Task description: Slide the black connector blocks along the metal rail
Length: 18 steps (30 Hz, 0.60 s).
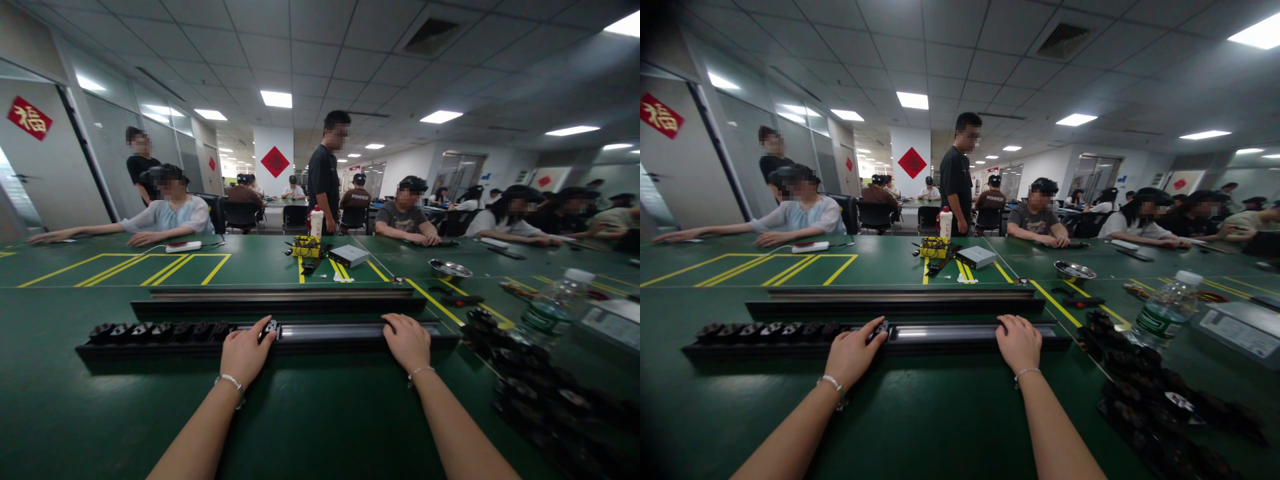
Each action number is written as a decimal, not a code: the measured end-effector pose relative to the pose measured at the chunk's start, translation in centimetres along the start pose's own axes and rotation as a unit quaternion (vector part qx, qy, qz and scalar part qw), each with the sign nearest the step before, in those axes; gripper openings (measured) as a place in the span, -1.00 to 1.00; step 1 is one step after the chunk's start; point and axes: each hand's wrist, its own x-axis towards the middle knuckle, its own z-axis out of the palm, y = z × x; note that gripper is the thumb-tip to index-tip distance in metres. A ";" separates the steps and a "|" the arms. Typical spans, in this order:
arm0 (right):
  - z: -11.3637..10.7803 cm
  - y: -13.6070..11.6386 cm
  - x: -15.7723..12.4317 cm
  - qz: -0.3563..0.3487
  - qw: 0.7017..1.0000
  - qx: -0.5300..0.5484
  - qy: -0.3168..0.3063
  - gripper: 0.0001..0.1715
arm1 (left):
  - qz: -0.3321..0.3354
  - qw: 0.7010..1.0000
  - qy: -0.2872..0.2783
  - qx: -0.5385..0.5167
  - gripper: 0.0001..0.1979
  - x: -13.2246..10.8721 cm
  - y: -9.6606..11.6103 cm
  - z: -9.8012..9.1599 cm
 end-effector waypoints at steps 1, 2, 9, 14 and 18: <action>0.0 0.0 0.0 0.001 1.000 -0.002 -0.001 -0.54 | -0.001 1.000 -0.001 -0.001 -0.50 0.0 0.0 0.0; 0.0 -0.1 0.0 0.001 1.000 -0.003 -0.001 -0.54 | -0.002 1.000 -0.002 -0.002 -0.50 0.0 0.0 0.0; 0.2 0.0 0.0 -0.002 1.000 -0.006 0.003 -0.54 | -0.005 1.000 -0.003 0.010 -0.50 0.0 0.3 -0.1; 0.3 0.2 0.1 -0.004 1.000 0.000 -0.007 -0.53 | -0.004 1.000 0.004 0.013 -0.50 0.0 0.3 -0.1; 0.2 0.1 0.1 0.000 1.000 0.005 -0.008 -0.53 | 0.000 1.000 0.013 0.008 -0.50 0.0 0.0 0.2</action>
